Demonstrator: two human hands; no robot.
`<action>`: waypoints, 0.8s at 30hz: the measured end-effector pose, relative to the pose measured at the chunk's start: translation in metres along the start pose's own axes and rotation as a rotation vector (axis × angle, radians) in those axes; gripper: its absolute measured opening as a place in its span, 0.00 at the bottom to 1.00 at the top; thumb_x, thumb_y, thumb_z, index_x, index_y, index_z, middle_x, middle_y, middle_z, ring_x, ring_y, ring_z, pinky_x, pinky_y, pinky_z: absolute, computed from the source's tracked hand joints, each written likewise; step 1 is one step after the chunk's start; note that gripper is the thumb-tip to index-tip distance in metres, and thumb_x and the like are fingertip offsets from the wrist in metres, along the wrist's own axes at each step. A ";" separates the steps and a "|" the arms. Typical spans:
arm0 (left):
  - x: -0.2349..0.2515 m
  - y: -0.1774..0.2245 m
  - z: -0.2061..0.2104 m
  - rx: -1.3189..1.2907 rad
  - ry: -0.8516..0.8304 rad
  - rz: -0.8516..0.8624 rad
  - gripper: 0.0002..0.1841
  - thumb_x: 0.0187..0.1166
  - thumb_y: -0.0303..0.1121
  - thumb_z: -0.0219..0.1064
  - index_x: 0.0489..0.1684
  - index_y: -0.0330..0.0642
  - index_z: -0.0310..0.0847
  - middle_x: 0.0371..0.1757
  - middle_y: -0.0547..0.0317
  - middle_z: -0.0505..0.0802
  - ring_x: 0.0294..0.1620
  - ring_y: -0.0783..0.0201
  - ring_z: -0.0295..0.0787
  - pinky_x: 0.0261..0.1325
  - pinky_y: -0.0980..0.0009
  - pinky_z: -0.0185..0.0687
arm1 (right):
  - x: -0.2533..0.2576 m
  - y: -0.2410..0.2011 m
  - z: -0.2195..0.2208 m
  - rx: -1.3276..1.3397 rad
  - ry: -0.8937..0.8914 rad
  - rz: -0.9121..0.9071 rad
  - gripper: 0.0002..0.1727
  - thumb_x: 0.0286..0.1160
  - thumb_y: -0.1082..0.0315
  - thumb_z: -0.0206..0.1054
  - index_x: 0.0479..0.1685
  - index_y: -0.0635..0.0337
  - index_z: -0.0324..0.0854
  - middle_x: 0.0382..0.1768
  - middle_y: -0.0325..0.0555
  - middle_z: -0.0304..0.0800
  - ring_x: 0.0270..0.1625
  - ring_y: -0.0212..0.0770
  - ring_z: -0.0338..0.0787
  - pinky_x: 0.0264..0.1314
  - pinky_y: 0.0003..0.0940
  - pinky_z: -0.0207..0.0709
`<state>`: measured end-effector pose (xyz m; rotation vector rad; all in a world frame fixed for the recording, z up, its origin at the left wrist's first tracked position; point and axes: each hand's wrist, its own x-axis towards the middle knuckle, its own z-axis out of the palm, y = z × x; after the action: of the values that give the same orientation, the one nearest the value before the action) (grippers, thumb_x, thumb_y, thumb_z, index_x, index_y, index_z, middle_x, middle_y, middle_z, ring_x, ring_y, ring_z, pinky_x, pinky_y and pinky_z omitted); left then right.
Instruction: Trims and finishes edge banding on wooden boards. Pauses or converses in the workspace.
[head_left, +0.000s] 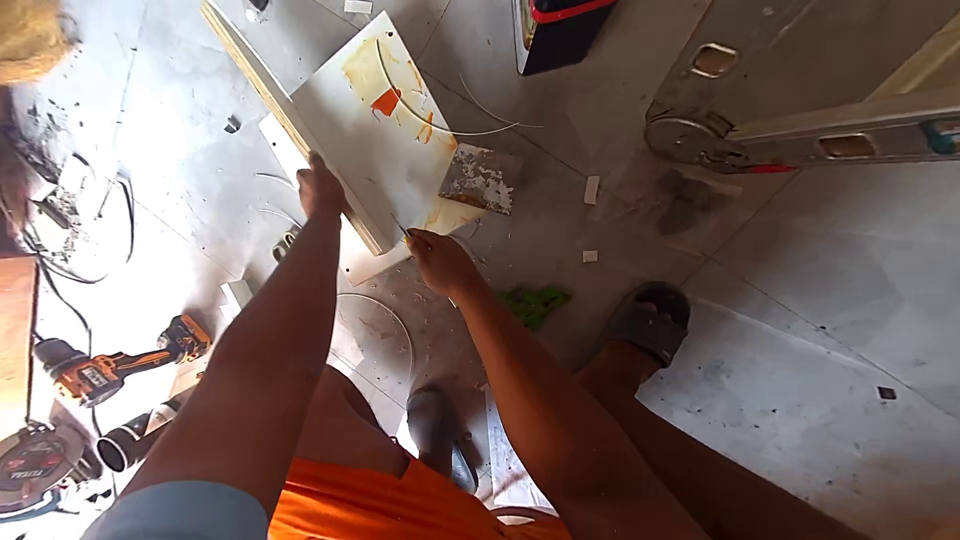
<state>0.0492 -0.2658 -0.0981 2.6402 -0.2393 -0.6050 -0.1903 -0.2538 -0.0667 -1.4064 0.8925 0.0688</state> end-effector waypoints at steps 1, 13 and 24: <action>-0.007 -0.003 0.002 0.015 0.007 0.009 0.38 0.94 0.59 0.30 0.79 0.35 0.70 0.74 0.33 0.82 0.77 0.40 0.78 0.74 0.38 0.74 | 0.010 -0.004 0.005 0.001 -0.010 -0.007 0.28 0.98 0.56 0.42 0.85 0.59 0.72 0.78 0.56 0.81 0.83 0.52 0.77 0.87 0.56 0.64; -0.021 -0.001 0.010 0.070 0.130 0.002 0.31 0.96 0.50 0.32 0.70 0.44 0.82 0.71 0.47 0.88 0.77 0.50 0.81 0.76 0.43 0.72 | 0.109 -0.043 0.026 -0.109 -0.102 -0.019 0.28 0.98 0.57 0.38 0.84 0.57 0.73 0.80 0.54 0.79 0.85 0.53 0.74 0.85 0.58 0.66; -0.023 0.000 0.009 0.059 0.116 -0.011 0.31 0.96 0.48 0.31 0.73 0.43 0.80 0.72 0.45 0.87 0.78 0.50 0.79 0.78 0.44 0.70 | 0.104 -0.059 0.023 -0.084 -0.143 0.115 0.28 0.98 0.59 0.38 0.81 0.60 0.75 0.78 0.58 0.80 0.82 0.55 0.78 0.81 0.59 0.69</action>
<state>0.0250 -0.2630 -0.0966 2.7238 -0.2115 -0.4533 -0.0764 -0.2935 -0.0802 -1.4089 0.8585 0.2933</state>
